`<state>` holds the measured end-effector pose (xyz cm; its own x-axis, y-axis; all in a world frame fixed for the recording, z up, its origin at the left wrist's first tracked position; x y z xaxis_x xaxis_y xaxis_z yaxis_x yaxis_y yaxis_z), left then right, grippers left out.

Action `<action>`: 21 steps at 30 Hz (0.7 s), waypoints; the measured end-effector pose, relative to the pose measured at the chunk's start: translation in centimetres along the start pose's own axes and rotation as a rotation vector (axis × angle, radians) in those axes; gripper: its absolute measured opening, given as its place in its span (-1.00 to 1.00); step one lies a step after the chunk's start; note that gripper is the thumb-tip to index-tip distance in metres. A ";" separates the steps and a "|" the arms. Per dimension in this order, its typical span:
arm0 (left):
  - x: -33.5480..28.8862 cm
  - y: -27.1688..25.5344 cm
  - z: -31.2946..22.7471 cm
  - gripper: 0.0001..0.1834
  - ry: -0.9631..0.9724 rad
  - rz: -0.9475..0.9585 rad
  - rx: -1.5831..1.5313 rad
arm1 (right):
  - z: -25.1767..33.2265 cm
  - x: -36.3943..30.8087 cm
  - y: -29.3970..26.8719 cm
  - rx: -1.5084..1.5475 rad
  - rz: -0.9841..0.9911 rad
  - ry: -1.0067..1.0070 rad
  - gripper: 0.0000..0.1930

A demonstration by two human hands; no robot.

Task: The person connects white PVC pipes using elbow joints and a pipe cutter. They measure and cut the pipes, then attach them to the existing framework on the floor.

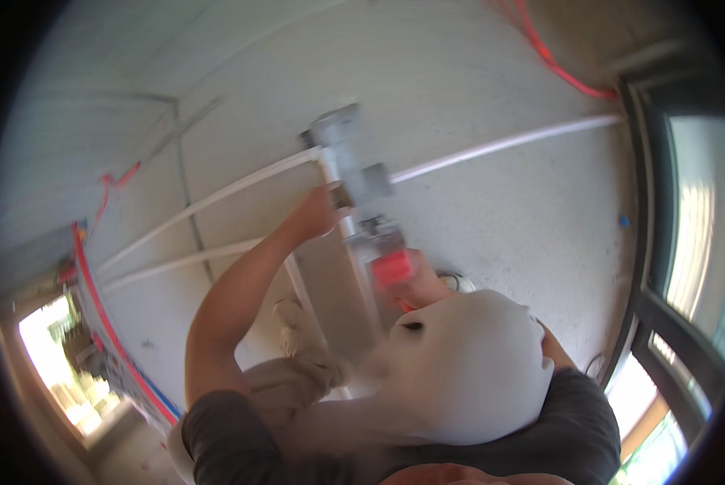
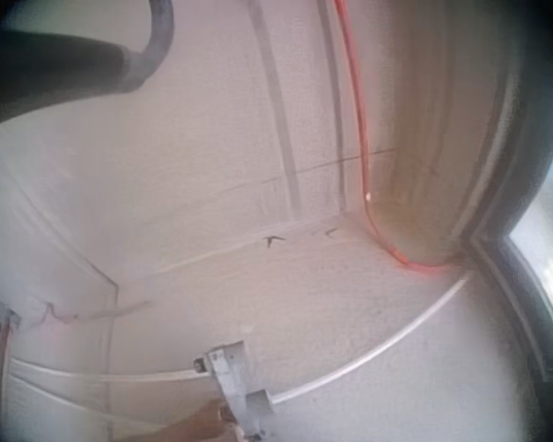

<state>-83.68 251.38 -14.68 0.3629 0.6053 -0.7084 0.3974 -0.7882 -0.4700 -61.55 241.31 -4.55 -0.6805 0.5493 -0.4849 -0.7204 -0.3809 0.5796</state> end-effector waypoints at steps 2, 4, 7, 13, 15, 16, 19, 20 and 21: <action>-3.0 -1.4 -1.5 -0.58 -0.120 0.156 0.303 | -1.0 -0.1 -0.5 0.075 -0.006 0.037 -0.87; -10.1 -4.2 -0.9 -0.57 -0.144 0.178 0.375 | -1.2 -0.1 -1.2 -0.080 0.092 0.115 -0.86; -24.5 -9.2 2.7 -0.52 -0.259 0.106 0.387 | -0.8 2.9 -1.5 -0.080 0.195 0.138 -0.85; -62.0 -10.5 8.7 -0.73 -1.092 -0.595 -0.204 | -0.6 10.4 4.8 -0.483 0.485 0.304 -0.84; -70.0 -1.4 6.3 -0.73 -1.225 -0.804 -0.232 | -1.7 10.6 9.0 -0.558 0.606 0.333 -0.84; -72.7 4.4 5.0 -0.72 -1.265 -0.932 -0.230 | -2.3 10.4 10.9 -0.600 0.663 0.344 -0.84; -74.4 28.9 4.3 -0.69 -1.537 -0.797 -0.332 | -4.3 9.7 15.2 -0.706 0.782 0.342 -0.84; -74.5 36.9 4.9 -0.69 -1.515 -0.724 -0.297 | -6.1 9.8 17.0 -0.745 0.800 0.345 -0.84; -73.9 45.3 4.9 -0.69 -1.554 -0.553 -0.345 | -7.7 10.1 18.4 -0.782 0.815 0.342 -0.84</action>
<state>-96.64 170.38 13.75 -0.9058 -0.0599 -0.4194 0.4129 -0.3466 -0.8423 -82.68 234.11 -3.85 -0.8923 -0.2492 -0.3766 0.1380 -0.9445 0.2981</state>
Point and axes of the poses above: each hand's wrist, its own x-axis towards the middle knuckle, its own y-axis out of the palm, z = x × y, the point moved 8 cm from there along x, towards the middle knuckle, and after that the axes turned 14 degrees about z, right-handed, at the moved point
